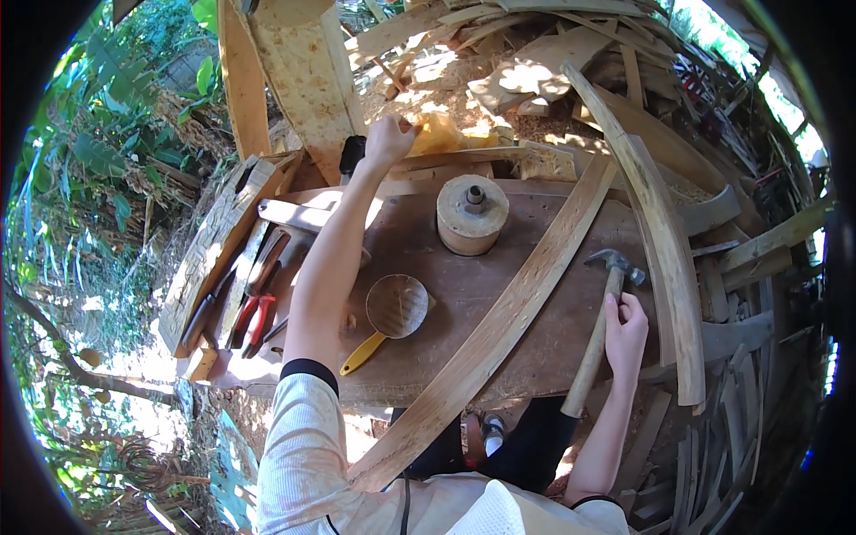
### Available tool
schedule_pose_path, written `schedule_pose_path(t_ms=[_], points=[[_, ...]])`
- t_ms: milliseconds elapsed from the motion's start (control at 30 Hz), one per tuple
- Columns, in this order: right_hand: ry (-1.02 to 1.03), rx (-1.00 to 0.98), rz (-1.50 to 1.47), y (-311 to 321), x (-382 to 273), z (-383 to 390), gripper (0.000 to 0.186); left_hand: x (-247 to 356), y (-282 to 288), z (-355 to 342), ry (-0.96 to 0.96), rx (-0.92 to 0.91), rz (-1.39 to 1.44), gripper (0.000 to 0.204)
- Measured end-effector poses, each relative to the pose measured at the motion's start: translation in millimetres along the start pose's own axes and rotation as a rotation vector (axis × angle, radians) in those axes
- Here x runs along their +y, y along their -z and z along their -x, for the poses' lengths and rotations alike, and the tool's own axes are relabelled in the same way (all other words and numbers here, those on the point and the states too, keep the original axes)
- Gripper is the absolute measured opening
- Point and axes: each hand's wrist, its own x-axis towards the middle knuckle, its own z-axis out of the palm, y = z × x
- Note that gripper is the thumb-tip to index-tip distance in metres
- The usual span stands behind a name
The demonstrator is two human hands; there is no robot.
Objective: The person hammers a chisel into a wooden plank to carve a groove, then brushes away the resulting sawdust. They proceed to smooth the plank's surface by hand and with a sanding block, and finally handle a yellow plastic bag.
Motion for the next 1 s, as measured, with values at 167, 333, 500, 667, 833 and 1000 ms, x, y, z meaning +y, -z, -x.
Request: schedule_pose_path(t_ms=[167, 333, 500, 667, 833, 1000], points=[[0.271, 0.073, 0.548, 22, -42, -10, 0.022, 6, 3, -1, 0.009, 0.064, 0.092, 0.035], [0.653, -0.126, -0.086, -42, -144, -48, 0.014, -10, 25, 8, 0.157, 0.121, -0.061, 0.043], [0.869, -0.356, -0.133, -168, -225, -145, 0.033, 5, 28, 23, 0.258, -0.169, -0.153, 0.046], [0.982, -0.640, 0.159, -269, -259, -210, 0.061, 11, 18, 14, 0.064, 0.116, 0.189, 0.039], [0.992, -0.805, 0.378, -279, -273, -224, 0.048, -8, 19, 10, 0.103, 0.048, 0.658, 0.039], [0.809, -0.874, 0.516, -234, -237, -260, 0.040, -12, 2, 14, 0.068, -0.072, 0.418, 0.058]])
